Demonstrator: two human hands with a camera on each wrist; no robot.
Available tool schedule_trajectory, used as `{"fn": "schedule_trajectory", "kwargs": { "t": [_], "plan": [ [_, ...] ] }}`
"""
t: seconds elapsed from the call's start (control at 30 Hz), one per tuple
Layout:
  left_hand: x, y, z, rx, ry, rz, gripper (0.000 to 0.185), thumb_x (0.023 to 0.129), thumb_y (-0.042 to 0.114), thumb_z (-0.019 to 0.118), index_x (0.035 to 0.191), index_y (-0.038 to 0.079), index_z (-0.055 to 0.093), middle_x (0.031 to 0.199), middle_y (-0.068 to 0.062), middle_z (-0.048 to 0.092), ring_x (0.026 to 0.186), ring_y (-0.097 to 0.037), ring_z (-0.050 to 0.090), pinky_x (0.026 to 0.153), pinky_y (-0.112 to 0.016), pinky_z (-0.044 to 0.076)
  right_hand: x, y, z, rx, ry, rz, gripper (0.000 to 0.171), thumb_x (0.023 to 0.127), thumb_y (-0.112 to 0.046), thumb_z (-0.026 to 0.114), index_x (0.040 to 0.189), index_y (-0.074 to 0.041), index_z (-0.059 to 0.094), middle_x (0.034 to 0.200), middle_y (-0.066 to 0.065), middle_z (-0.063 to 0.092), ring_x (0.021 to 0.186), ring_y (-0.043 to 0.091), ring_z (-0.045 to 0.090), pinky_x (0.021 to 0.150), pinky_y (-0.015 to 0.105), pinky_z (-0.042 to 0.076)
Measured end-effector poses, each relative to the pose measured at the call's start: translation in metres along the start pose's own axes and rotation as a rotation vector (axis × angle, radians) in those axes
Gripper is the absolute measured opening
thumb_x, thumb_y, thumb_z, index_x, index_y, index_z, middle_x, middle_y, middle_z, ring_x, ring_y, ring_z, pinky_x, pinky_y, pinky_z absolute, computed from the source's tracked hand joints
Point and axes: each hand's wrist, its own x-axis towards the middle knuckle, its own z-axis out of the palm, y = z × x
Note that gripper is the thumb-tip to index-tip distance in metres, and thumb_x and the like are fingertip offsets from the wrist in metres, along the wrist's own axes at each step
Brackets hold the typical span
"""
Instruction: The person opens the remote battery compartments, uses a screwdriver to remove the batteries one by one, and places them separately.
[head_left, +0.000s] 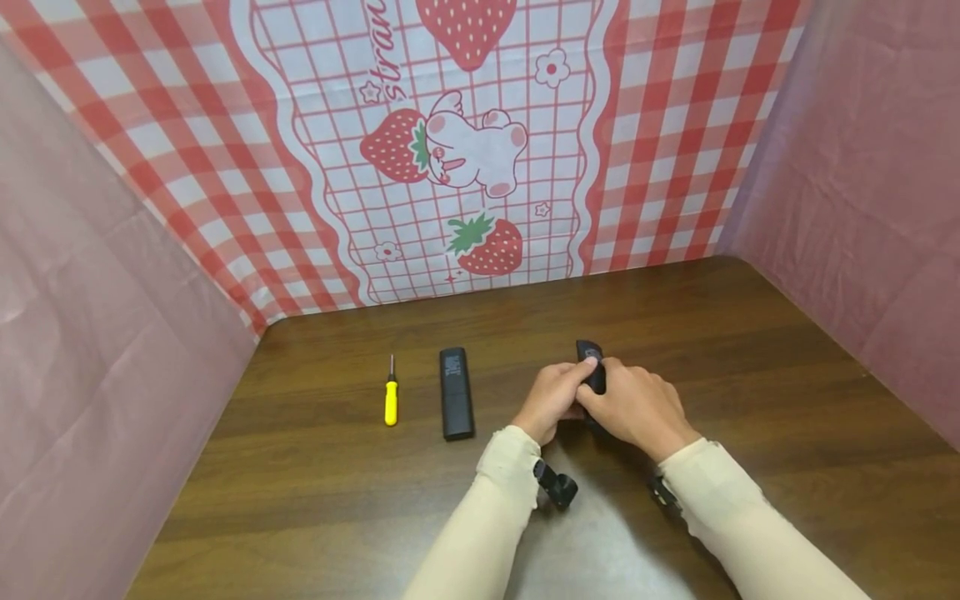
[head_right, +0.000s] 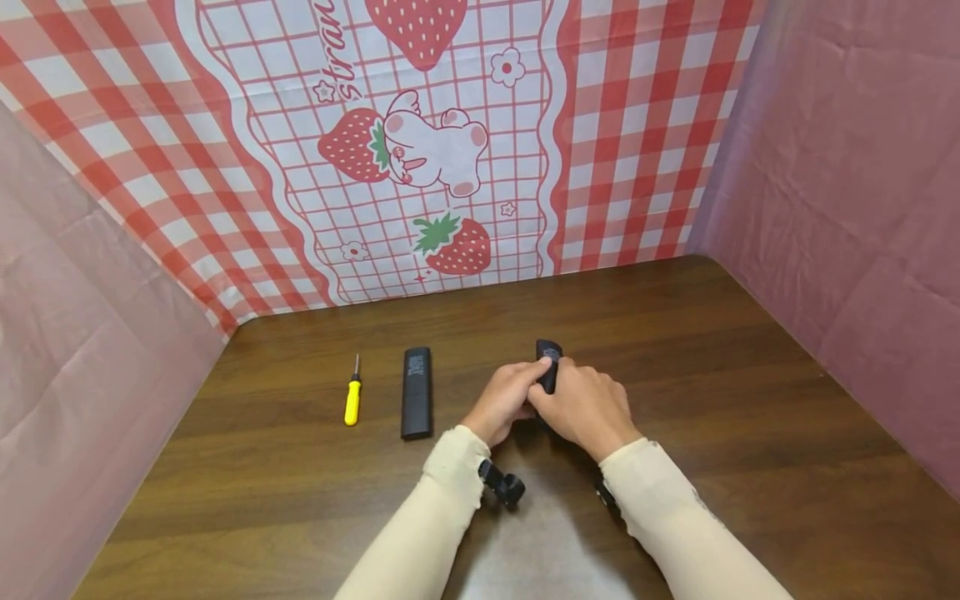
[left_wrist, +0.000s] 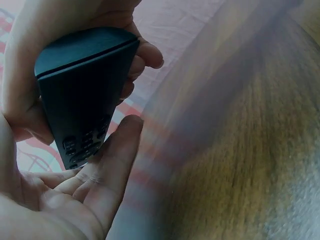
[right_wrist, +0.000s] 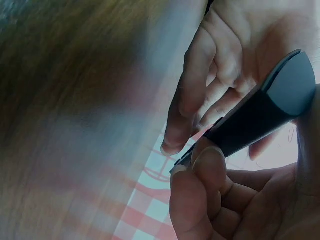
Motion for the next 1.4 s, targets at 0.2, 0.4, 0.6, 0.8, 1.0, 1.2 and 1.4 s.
{"fn": "schedule_trajectory", "kwargs": {
  "t": [0.2,0.4,0.6,0.8,1.0,1.2,1.4],
  "plan": [
    [0.002,0.000,-0.003,-0.029,-0.032,0.010,0.033,0.097,0.028,0.064,0.106,-0.002,0.072,0.088,-0.005,0.072,0.074,-0.012,0.065,0.068,-0.030,0.056,0.000,-0.002,0.001,-0.011,0.003,0.000,0.046,0.091,-0.044,0.060,0.107,0.000,0.065,0.081,0.011,0.065,0.060,0.026,0.055,0.050,0.042,0.042],
    [0.001,0.001,-0.003,-0.044,-0.012,-0.007,0.032,0.096,0.031,0.065,0.103,0.000,0.073,0.083,-0.004,0.071,0.068,-0.011,0.065,0.063,-0.028,0.055,-0.001,-0.004,0.002,-0.023,0.008,-0.004,0.051,0.091,-0.046,0.061,0.111,0.001,0.064,0.082,0.013,0.066,0.060,0.026,0.056,0.050,0.043,0.043],
    [0.003,-0.001,-0.002,-0.062,0.004,-0.006,0.033,0.095,0.034,0.067,0.104,0.003,0.073,0.083,-0.004,0.071,0.068,-0.012,0.065,0.062,-0.029,0.054,-0.002,-0.005,0.002,-0.030,0.018,-0.013,0.053,0.090,-0.045,0.061,0.114,0.002,0.064,0.080,0.012,0.065,0.059,0.025,0.056,0.048,0.042,0.041],
    [0.006,-0.003,0.000,-0.095,-0.010,-0.013,0.034,0.094,0.034,0.068,0.107,0.003,0.072,0.089,-0.007,0.073,0.073,-0.014,0.067,0.067,-0.032,0.056,-0.002,-0.004,0.001,-0.035,0.033,-0.010,0.053,0.090,-0.044,0.062,0.116,0.002,0.063,0.083,0.014,0.066,0.061,0.027,0.057,0.049,0.044,0.043],
    [0.008,-0.007,0.003,-0.117,-0.013,-0.031,0.033,0.094,0.033,0.069,0.110,0.005,0.071,0.091,-0.008,0.073,0.076,-0.015,0.068,0.067,-0.033,0.056,-0.004,-0.002,0.003,-0.029,0.033,-0.013,0.054,0.090,-0.045,0.062,0.118,0.002,0.062,0.086,0.015,0.067,0.062,0.026,0.057,0.050,0.043,0.044],
    [0.009,-0.008,0.007,-0.122,-0.020,-0.029,0.030,0.094,0.029,0.070,0.112,0.006,0.070,0.094,-0.008,0.073,0.080,-0.018,0.069,0.067,-0.034,0.057,-0.007,0.003,0.003,-0.033,0.061,-0.007,0.052,0.089,-0.046,0.062,0.116,-0.001,0.063,0.087,0.015,0.068,0.062,0.027,0.059,0.050,0.043,0.044],
    [0.008,-0.007,0.009,-0.109,-0.004,-0.012,0.029,0.095,0.025,0.069,0.116,0.005,0.068,0.095,-0.009,0.072,0.081,-0.020,0.071,0.068,-0.035,0.058,-0.009,0.004,0.000,-0.044,0.082,-0.008,0.045,0.087,-0.047,0.064,0.103,-0.005,0.062,0.075,0.009,0.063,0.057,0.026,0.056,0.047,0.042,0.040]
  ]
}}
